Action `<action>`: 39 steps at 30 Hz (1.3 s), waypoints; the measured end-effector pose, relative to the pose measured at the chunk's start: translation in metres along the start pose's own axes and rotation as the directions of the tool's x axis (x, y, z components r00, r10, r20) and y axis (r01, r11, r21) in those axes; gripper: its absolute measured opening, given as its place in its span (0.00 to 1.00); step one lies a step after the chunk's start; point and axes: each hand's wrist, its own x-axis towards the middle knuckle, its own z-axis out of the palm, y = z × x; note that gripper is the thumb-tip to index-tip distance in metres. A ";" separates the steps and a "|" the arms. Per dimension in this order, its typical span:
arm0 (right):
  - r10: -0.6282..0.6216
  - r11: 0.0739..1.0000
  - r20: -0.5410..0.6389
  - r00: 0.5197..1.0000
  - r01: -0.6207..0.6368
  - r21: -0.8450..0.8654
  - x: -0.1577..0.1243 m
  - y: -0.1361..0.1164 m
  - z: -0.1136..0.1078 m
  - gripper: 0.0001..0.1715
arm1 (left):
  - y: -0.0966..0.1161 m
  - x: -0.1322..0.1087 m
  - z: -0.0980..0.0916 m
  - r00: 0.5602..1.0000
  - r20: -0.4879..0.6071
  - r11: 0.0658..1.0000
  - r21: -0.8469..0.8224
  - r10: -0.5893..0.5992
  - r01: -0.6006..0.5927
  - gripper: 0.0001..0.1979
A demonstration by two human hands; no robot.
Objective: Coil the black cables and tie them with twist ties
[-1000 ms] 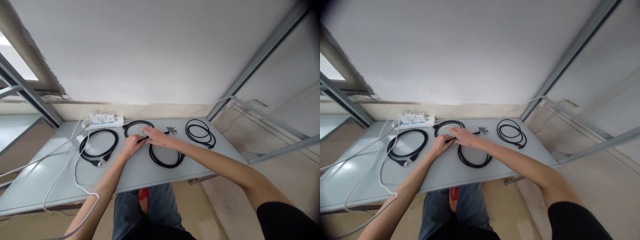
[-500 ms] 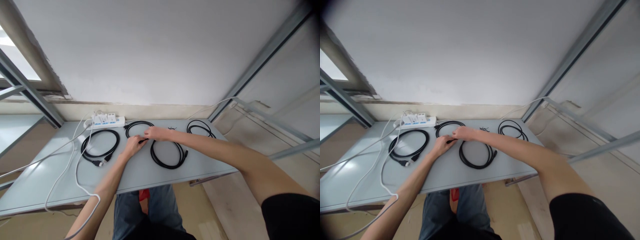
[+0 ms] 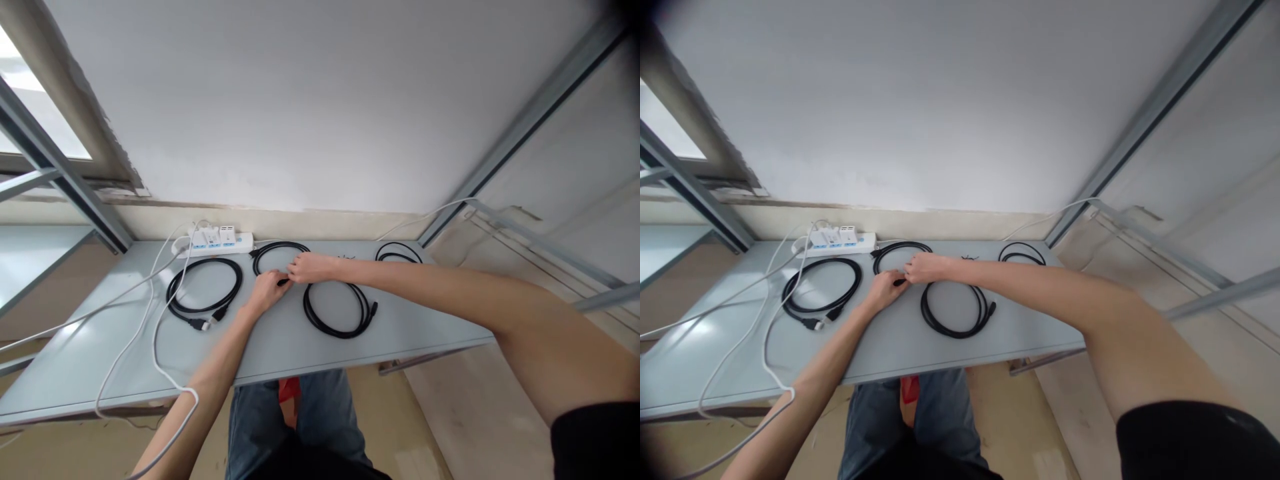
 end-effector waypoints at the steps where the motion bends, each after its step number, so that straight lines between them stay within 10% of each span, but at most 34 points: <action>1: 0.035 0.999 0.033 0.999 -0.036 0.036 0.001 -0.002 -0.001 0.17 | -0.001 0.000 0.001 1.000 -0.001 1.000 0.006 -0.001 0.001 0.15; 9: 0.242 0.931 0.189 0.952 -0.282 0.231 -0.002 -0.019 0.000 0.17 | 0.002 -0.003 0.000 1.000 -0.006 0.999 0.042 0.028 -0.028 0.15; 15: 0.543 0.674 0.233 0.807 -0.584 0.453 -0.004 -0.023 0.005 0.15 | 0.003 -0.003 -0.001 0.999 -0.039 0.999 0.040 0.029 -0.028 0.17; 20: 0.739 -0.014 0.415 0.531 -0.604 0.797 0.001 -0.033 0.015 0.14 | 0.003 -0.003 -0.001 0.996 -0.066 0.998 0.036 0.055 -0.053 0.18; 23: 0.616 -0.614 0.657 0.435 -0.257 0.746 0.004 -0.045 0.018 0.16 | 0.003 -0.004 -0.001 0.995 -0.059 0.996 0.048 0.075 -0.072 0.18; 26: 0.469 -0.878 0.766 0.439 0.143 0.456 0.008 -0.060 0.018 0.15 | 0.003 -0.004 -0.001 0.996 -0.048 0.995 0.064 0.074 -0.070 0.17; 33: 0.443 -0.760 0.762 0.472 0.649 0.040 0.023 -0.085 0.012 0.15 | 0.002 -0.004 -0.001 0.992 -0.056 0.993 0.043 0.112 -0.110 0.15; 39: 0.602 -0.695 0.686 0.409 0.691 0.197 0.040 -0.096 0.006 0.19 | -0.003 -0.005 -0.004 0.992 -0.029 0.992 0.020 0.124 -0.124 0.16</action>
